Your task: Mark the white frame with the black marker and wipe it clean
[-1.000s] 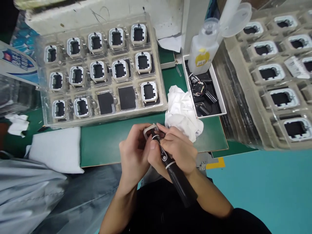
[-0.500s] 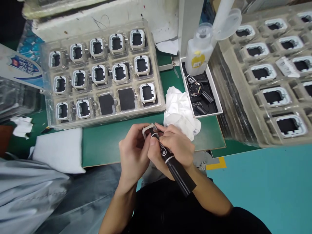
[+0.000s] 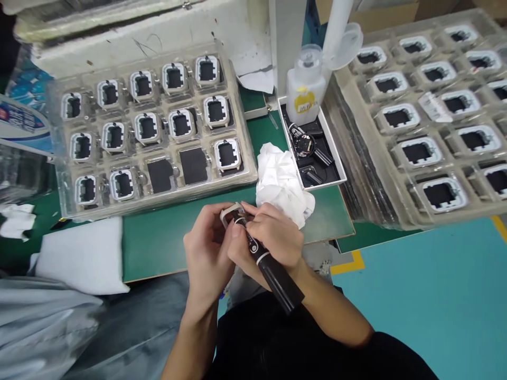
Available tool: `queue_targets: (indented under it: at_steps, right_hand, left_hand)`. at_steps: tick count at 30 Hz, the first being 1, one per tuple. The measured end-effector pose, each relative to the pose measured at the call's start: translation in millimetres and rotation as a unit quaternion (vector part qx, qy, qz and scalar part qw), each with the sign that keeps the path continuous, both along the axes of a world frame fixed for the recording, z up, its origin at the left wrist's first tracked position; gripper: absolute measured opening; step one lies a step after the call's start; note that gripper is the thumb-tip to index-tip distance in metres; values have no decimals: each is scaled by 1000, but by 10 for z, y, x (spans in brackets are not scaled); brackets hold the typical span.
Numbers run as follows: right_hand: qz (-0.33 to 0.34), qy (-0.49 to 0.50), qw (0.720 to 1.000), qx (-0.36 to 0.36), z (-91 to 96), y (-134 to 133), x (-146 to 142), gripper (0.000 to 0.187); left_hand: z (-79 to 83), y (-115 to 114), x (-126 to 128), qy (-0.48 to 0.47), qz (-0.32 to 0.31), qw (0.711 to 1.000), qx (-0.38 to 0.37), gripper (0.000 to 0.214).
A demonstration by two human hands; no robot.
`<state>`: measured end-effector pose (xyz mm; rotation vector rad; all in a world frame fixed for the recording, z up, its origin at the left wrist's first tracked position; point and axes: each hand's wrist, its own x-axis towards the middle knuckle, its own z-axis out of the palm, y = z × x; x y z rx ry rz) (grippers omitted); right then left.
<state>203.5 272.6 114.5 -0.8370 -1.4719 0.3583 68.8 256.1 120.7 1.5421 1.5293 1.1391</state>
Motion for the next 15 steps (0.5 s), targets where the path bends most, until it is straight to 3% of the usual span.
queue_targets:
  at_steps: [8,15]
  right_hand:
    - [17,-8,1000,-3,27,16,11,29]
    - [-7,-10,1000,-27,15,-5,45,26]
  left_hand:
    - [16,-13,15,-6,3,1000,-10,10]
    - [14,-1,27,-17,2,1000,-12,10]
